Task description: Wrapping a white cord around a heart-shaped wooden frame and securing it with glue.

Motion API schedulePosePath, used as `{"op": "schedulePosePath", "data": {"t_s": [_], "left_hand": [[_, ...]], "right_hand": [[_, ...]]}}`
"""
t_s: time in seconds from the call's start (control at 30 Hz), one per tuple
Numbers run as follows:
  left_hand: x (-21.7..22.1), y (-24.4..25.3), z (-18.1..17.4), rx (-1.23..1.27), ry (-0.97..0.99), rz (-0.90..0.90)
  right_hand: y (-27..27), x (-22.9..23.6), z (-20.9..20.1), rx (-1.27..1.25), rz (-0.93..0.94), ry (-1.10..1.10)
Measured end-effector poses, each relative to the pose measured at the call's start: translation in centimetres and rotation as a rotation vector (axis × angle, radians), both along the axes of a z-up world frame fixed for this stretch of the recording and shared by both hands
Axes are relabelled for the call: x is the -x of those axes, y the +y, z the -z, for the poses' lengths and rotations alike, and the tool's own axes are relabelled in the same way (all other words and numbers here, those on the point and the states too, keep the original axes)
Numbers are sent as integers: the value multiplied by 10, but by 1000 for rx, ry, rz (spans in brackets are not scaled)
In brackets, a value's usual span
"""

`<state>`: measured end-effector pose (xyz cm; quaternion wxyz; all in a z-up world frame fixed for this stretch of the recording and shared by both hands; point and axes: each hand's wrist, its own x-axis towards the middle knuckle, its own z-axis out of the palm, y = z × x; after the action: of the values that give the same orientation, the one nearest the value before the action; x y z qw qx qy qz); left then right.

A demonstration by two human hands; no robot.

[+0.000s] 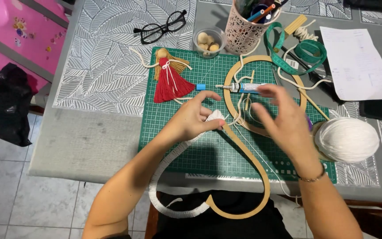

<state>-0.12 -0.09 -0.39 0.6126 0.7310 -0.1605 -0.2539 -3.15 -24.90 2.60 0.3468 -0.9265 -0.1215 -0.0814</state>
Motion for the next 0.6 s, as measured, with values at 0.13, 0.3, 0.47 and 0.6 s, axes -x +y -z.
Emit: {"op": "schedulePosePath", "data": {"t_s": [0.13, 0.3, 0.47, 0.6], "left_hand": [[2, -4, -19, -78, 82, 3], [5, -9, -31, -102, 38, 27], [5, -13, -40, -122, 102, 2], [7, -14, -39, -97, 132, -19]], "right_hand": [[-59, 21, 16, 899, 281, -97], [-85, 20, 46, 1087, 334, -126], [-106, -9, 58, 1197, 274, 119], [-96, -20, 33, 995, 232, 439]]}}
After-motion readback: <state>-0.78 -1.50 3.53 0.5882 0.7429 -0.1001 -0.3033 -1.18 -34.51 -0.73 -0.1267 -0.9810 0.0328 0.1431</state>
